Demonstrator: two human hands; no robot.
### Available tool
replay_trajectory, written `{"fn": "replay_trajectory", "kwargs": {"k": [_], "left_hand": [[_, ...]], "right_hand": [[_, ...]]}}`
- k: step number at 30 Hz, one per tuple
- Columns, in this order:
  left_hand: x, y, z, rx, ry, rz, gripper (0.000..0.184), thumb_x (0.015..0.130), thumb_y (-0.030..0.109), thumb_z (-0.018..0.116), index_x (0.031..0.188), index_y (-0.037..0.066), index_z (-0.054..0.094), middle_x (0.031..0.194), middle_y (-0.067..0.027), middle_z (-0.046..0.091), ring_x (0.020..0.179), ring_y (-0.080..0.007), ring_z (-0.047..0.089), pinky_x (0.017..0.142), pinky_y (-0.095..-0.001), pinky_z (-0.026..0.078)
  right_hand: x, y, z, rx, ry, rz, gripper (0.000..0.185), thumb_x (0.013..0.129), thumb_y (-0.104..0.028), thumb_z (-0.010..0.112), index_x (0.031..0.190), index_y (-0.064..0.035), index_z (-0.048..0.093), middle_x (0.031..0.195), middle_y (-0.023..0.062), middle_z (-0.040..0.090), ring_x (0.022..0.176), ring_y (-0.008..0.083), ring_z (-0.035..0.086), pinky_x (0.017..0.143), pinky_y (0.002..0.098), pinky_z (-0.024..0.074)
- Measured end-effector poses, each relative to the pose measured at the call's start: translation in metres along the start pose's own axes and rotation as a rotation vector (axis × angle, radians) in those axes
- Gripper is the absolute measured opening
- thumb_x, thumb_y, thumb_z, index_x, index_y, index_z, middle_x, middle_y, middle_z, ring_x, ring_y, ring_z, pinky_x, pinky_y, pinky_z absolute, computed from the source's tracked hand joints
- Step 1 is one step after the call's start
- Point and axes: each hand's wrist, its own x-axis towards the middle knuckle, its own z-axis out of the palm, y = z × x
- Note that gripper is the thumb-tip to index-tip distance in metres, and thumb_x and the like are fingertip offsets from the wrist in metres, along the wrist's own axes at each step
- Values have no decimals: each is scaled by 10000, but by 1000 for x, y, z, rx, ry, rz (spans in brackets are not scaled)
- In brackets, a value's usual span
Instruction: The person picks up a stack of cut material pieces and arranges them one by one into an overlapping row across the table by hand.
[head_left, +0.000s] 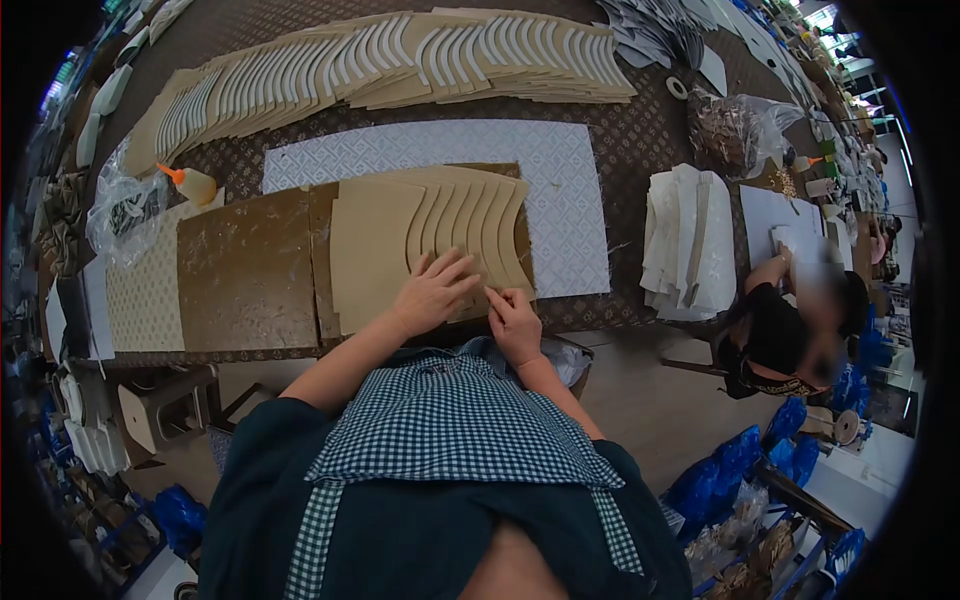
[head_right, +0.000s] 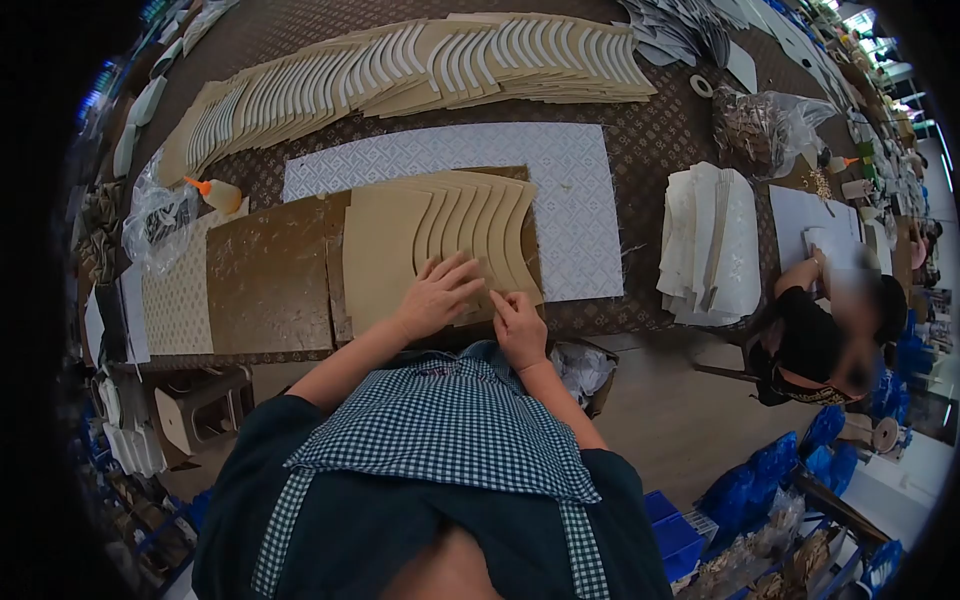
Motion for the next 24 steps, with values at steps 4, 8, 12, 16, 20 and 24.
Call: {"fn": "replay_trajectory", "kwargs": {"k": [4,8,12,16,20,24], "left_hand": [[3,7,2,-28,-38,9,478,799,236,652,1266,192,555,1422,-32,418,1353,-257,333,1059,-522,284],[7,9,2,-27,-32,4,436,795,247,655,1222,185,586,1388,-32,454,1323,-256,368,1047,-521,297],[11,13,0,-26,-39,-32,393,788,221,656,1176,176,620,1356,-35,487,1308,-263,387,1051,-510,298],[13,16,1,-46,-28,-67,364,785,208,655,1147,174,639,1337,-39,506,1299,-268,399,1056,-499,299],[13,18,3,-56,-22,-93,361,788,210,654,1147,175,641,1337,-38,507,1300,-270,401,1059,-498,296],[13,19,4,-57,-21,-125,353,792,204,648,1144,177,644,1337,-33,509,1303,-272,399,1061,-501,293]], "right_hand": [[0,4,-1,30,-47,7,358,805,-118,622,1156,-174,658,963,53,577,804,228,620,664,341,510],[2,10,-13,155,33,-7,302,828,-94,626,1122,-148,670,987,54,600,766,215,618,666,313,514],[16,34,-90,261,317,183,276,800,-77,628,1073,-87,669,970,90,608,850,257,594,707,337,499],[11,112,-195,-384,644,198,431,758,-113,678,1181,-80,600,1134,113,574,1026,305,524,918,412,422],[-12,175,-251,-668,479,352,862,618,-219,805,1384,-118,422,1395,100,400,1246,288,395,1009,421,388],[-12,173,-277,-669,275,369,838,622,-203,799,1373,-112,438,1386,91,431,1205,301,449,988,391,423]]}}
